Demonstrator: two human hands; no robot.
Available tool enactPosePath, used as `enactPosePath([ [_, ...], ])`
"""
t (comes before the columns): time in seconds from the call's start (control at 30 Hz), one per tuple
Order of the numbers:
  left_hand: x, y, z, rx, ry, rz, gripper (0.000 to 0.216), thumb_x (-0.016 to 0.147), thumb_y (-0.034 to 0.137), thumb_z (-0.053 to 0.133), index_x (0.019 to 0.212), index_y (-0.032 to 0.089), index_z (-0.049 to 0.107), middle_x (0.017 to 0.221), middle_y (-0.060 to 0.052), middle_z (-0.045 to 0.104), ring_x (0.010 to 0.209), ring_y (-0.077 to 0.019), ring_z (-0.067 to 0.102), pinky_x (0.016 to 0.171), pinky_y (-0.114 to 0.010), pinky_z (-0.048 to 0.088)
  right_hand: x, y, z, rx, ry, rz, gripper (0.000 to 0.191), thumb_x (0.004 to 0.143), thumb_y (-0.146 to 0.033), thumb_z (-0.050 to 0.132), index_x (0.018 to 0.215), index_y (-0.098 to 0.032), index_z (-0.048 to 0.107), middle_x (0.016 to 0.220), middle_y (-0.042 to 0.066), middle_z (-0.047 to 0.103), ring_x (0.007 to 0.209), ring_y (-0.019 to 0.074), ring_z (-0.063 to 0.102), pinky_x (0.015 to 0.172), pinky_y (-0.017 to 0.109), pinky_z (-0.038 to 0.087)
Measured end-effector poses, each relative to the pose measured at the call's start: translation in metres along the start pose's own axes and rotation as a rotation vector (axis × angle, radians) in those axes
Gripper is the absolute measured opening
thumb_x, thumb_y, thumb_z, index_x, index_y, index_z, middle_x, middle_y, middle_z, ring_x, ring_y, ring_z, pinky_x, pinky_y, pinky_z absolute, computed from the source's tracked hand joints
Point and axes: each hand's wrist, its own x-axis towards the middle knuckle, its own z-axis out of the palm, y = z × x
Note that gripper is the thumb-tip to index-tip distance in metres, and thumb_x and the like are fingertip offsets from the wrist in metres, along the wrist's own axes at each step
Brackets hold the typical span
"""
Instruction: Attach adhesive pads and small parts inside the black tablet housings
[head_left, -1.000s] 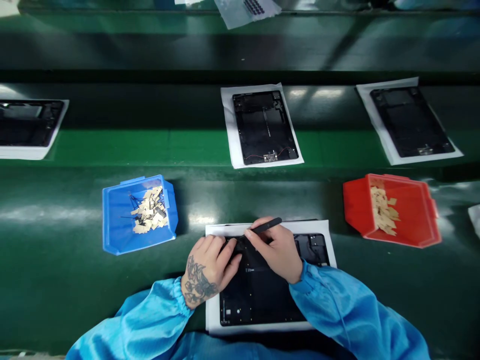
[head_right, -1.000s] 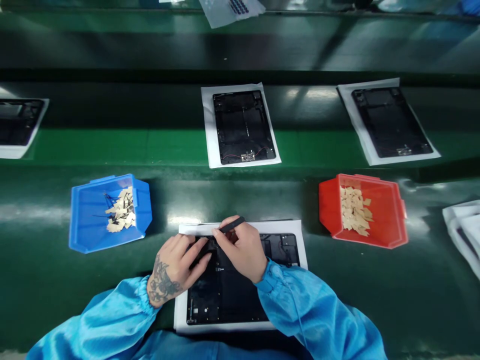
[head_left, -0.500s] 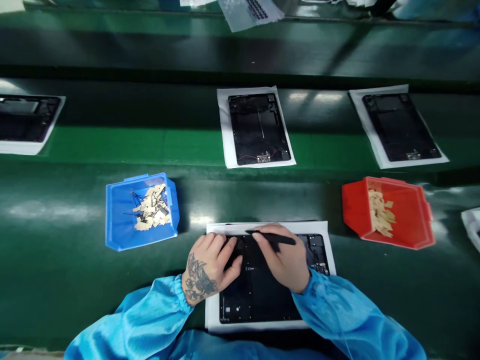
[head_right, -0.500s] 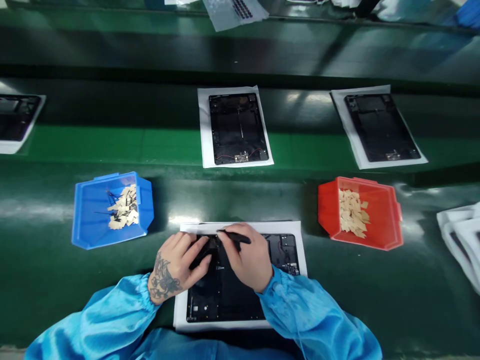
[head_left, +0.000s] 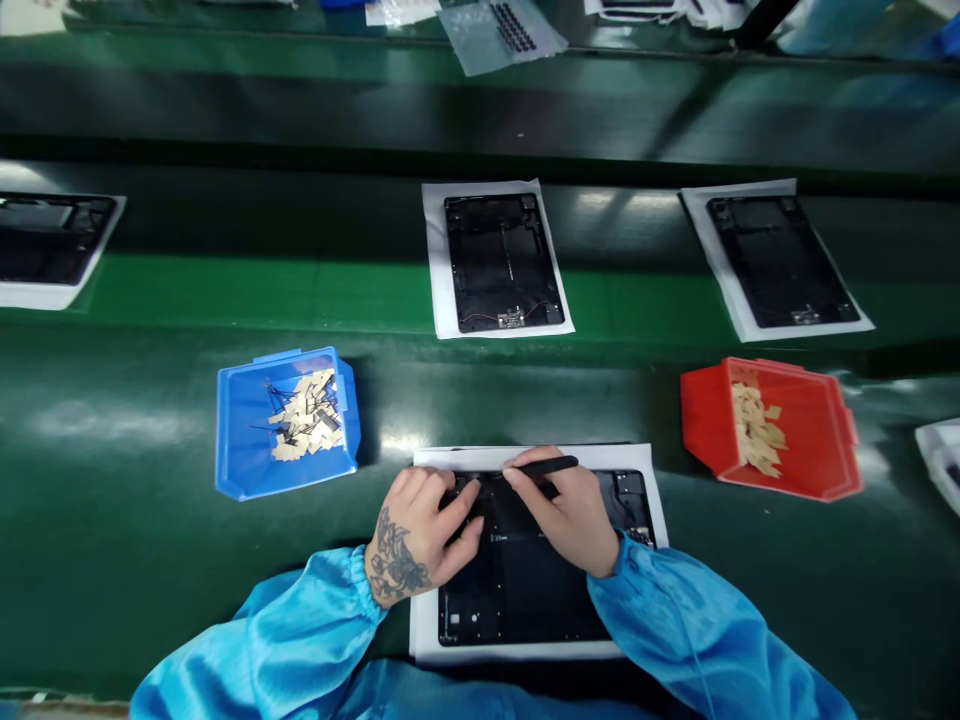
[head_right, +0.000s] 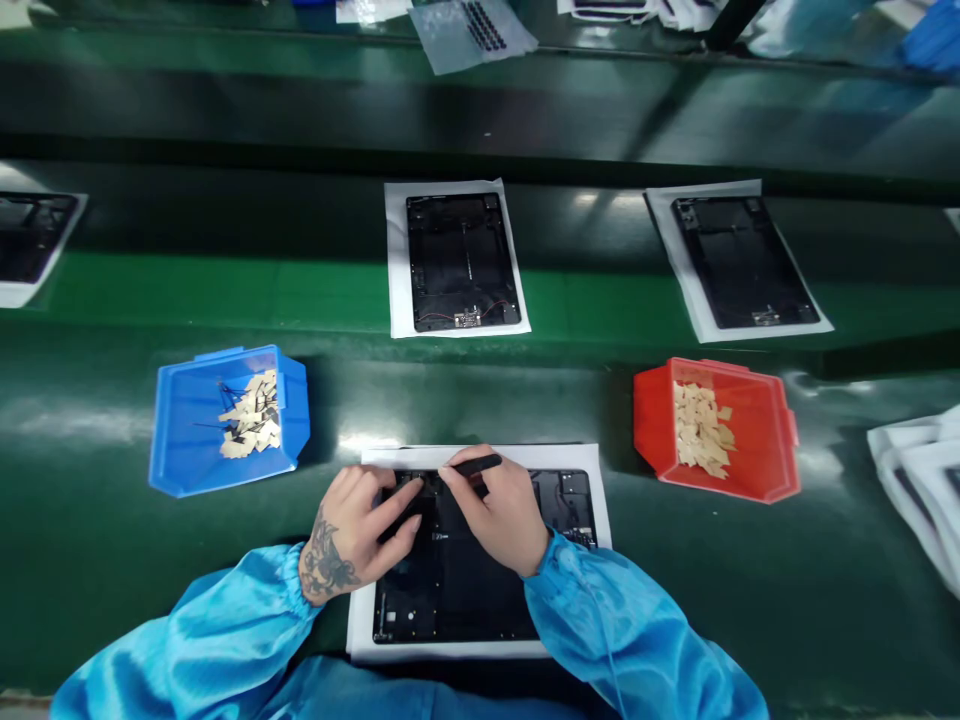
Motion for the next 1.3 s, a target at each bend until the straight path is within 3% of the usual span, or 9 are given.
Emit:
enactPosePath([
  [0.27, 0.001, 0.001, 0.000, -0.036, -0.018, 0.016, 0.033, 0.081, 0.028, 0.057, 0.110, 0.014, 0.064, 0.093, -0.011, 0.054, 0.088, -0.0242, 0.047, 0.077, -0.041, 0.042, 0.003, -0.005, -0.001, 0.078, -0.105, 0.141, 0.009, 0.085, -0.027, 0.058, 0.080, -0.019, 0.057, 0.070, 0.000, 0.063, 0.062, 0.0131, 0.063, 0.058, 0.022, 0.049],
  [0.37, 0.000, -0.002, -0.002, -0.048, -0.028, 0.037, 0.031, 0.081, 0.027, 0.056, 0.109, 0.015, 0.064, 0.093, -0.011, 0.054, 0.088, -0.0239, 0.047, 0.079, -0.042, 0.042, 0.001, -0.004, 0.002, 0.109, -0.055, 0.155, 0.009, 0.085, -0.027, 0.059, 0.081, -0.019, 0.058, 0.070, 0.000, 0.062, 0.059, 0.0127, 0.063, 0.056, 0.023, 0.050],
  [0.5, 0.000, -0.002, -0.004, -0.042, -0.018, 0.037, 0.030, 0.081, 0.026, 0.055, 0.108, 0.015, 0.065, 0.092, -0.011, 0.053, 0.087, -0.0235, 0.047, 0.078, -0.042, 0.043, -0.003, 0.000, 0.001, 0.022, 0.117, -0.006, 0.006, 0.083, -0.024, 0.063, 0.084, -0.020, 0.059, 0.075, 0.001, 0.065, 0.064, 0.0139, 0.064, 0.061, 0.026, 0.052],
  [0.6, 0.002, -0.001, -0.003, -0.039, -0.020, 0.041, 0.030, 0.082, 0.027, 0.055, 0.108, 0.015, 0.065, 0.091, -0.011, 0.054, 0.087, -0.0234, 0.048, 0.077, -0.041, 0.043, -0.006, 0.002, -0.001, 0.003, 0.104, -0.183, 0.010, 0.081, -0.021, 0.064, 0.089, -0.021, 0.058, 0.078, 0.002, 0.067, 0.073, 0.0163, 0.066, 0.068, 0.029, 0.053],
  [0.7, 0.004, 0.000, -0.002, -0.039, -0.026, 0.042, 0.031, 0.082, 0.027, 0.055, 0.108, 0.015, 0.065, 0.091, -0.011, 0.054, 0.086, -0.0234, 0.048, 0.076, -0.041, 0.044, -0.007, 0.002, -0.001, -0.015, 0.063, -0.243, 0.011, 0.081, -0.020, 0.064, 0.090, -0.022, 0.058, 0.080, 0.002, 0.069, 0.074, 0.0172, 0.067, 0.069, 0.031, 0.054],
  [0.83, 0.005, 0.002, -0.002, -0.051, -0.023, 0.028, 0.031, 0.081, 0.027, 0.055, 0.108, 0.015, 0.065, 0.092, -0.011, 0.055, 0.087, -0.0237, 0.049, 0.078, -0.043, 0.045, -0.007, 0.000, -0.001, -0.009, 0.077, -0.066, 0.004, 0.085, -0.024, 0.061, 0.088, -0.022, 0.060, 0.081, 0.003, 0.069, 0.073, 0.0170, 0.068, 0.069, 0.029, 0.055],
  [1.0, 0.004, 0.001, -0.002, -0.107, -0.034, -0.006, 0.030, 0.080, 0.027, 0.057, 0.107, 0.017, 0.065, 0.114, -0.014, 0.053, 0.108, -0.0293, 0.047, 0.091, -0.049, 0.042, -0.004, 0.002, 0.000, 0.155, 0.070, 0.190, 0.014, 0.086, -0.034, 0.059, 0.087, -0.019, 0.058, 0.074, 0.003, 0.067, 0.057, 0.0146, 0.066, 0.056, 0.025, 0.055],
  [1.3, 0.005, 0.002, -0.005, -0.143, -0.029, 0.006, 0.030, 0.080, 0.026, 0.056, 0.107, 0.017, 0.065, 0.112, -0.014, 0.057, 0.106, -0.0276, 0.050, 0.090, -0.049, 0.044, -0.001, 0.006, 0.001, 0.223, 0.070, 0.279, 0.022, 0.085, -0.040, 0.059, 0.087, -0.019, 0.056, 0.069, 0.002, 0.065, 0.055, 0.0155, 0.065, 0.055, 0.026, 0.055],
])
